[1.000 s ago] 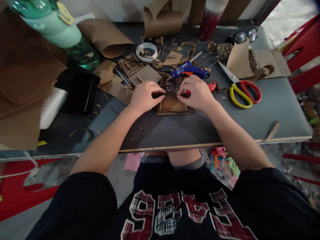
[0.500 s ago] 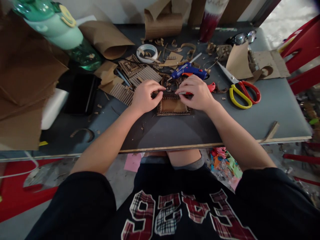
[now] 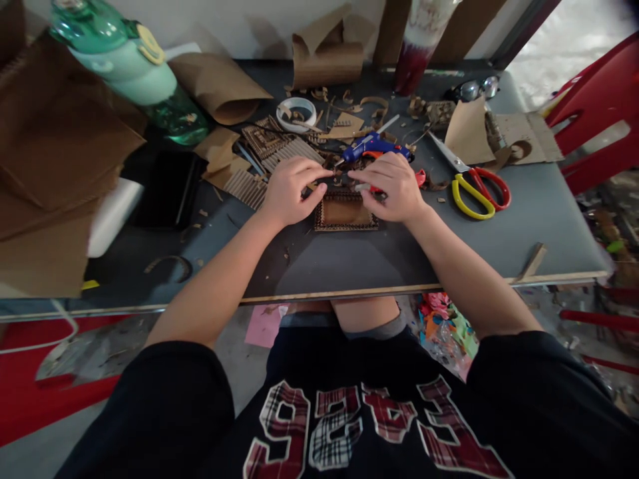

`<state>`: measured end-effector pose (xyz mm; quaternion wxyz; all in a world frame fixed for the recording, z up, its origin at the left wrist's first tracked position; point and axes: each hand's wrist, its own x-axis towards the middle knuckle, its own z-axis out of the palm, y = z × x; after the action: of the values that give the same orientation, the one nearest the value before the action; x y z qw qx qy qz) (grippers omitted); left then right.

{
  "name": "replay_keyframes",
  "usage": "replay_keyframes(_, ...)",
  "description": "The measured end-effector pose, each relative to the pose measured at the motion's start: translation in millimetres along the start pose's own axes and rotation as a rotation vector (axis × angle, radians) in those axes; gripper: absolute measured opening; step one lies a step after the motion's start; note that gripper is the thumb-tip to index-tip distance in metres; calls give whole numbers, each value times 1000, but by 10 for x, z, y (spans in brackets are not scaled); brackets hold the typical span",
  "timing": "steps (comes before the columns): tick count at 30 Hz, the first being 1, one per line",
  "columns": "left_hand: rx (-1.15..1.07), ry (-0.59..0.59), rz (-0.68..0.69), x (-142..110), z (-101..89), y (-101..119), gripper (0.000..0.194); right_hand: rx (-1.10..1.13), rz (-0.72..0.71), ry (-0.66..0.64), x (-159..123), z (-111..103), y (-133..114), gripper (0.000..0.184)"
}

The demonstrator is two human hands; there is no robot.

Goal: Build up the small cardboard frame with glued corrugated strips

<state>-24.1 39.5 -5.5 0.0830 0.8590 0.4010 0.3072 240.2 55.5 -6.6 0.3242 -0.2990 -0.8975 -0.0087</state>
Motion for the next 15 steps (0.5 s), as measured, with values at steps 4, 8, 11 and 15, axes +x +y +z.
replay_keyframes(4,-54,-166,107,12,-43,-48,82,-49,117,85,-21,66,45,39)
replay_keyframes(8,-7,-240,141,22,-76,-61,101,-61,174,119,-7,158,76,37)
replay_keyframes(11,48,-144,47,19,-111,-98,78,-65,193,118,12,212,87,34)
replay_keyframes(15,89,-20,-56,4,-105,-182,54,-72,186,101,26,253,96,33)
